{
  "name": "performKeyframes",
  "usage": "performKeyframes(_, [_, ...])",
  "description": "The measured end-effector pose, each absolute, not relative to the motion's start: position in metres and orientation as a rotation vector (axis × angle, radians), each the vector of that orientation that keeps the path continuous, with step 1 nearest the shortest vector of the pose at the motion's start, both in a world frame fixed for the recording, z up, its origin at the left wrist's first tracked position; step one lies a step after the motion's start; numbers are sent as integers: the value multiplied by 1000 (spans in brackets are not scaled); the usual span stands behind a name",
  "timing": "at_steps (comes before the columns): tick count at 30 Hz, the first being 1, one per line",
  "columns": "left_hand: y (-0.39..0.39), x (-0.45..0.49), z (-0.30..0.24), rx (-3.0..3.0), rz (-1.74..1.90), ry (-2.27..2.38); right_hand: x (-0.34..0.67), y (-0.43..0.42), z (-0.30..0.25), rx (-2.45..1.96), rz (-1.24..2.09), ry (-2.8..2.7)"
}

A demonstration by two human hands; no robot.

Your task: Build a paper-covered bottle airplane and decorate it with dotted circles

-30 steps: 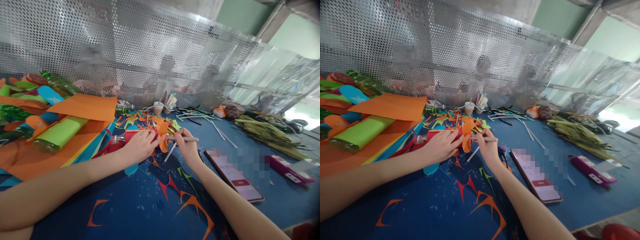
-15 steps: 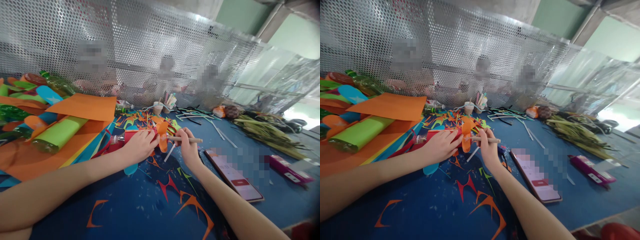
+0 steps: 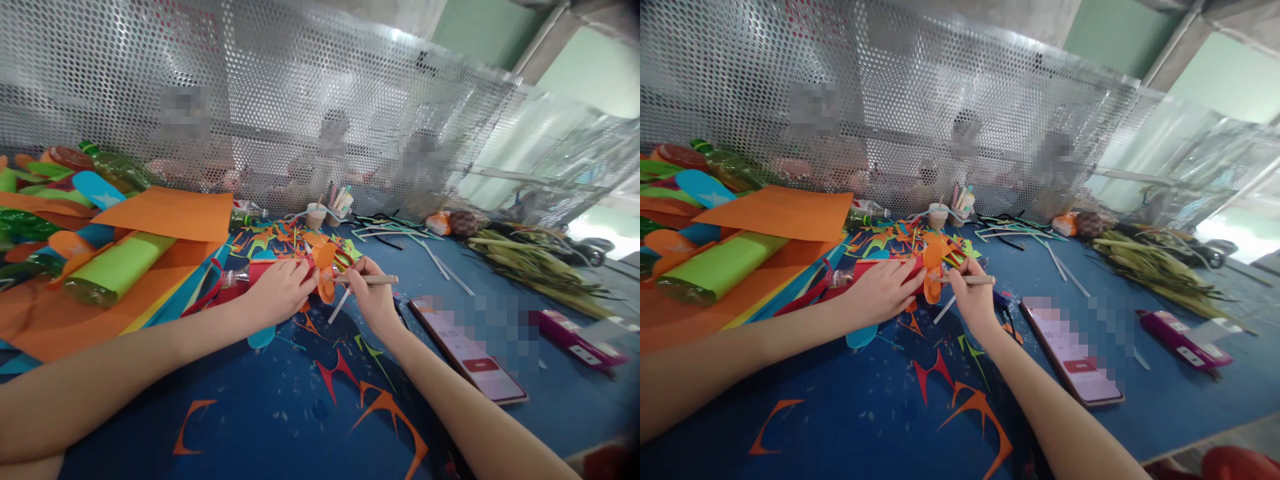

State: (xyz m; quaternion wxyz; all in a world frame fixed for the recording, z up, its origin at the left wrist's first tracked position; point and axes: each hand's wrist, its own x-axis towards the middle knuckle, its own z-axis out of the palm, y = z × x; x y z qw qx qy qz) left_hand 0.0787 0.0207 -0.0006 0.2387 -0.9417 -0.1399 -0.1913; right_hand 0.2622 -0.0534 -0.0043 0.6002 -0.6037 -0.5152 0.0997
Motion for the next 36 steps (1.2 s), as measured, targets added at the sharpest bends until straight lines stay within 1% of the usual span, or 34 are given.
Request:
performKeyframes(16, [20,79,-1,-2579,-556,-372,263,-50,-5,-1438,203,-1199])
performKeyframes(36, [20,78,-1,-2538,-497,-389,262,-50,-6,-1433,256,-1198])
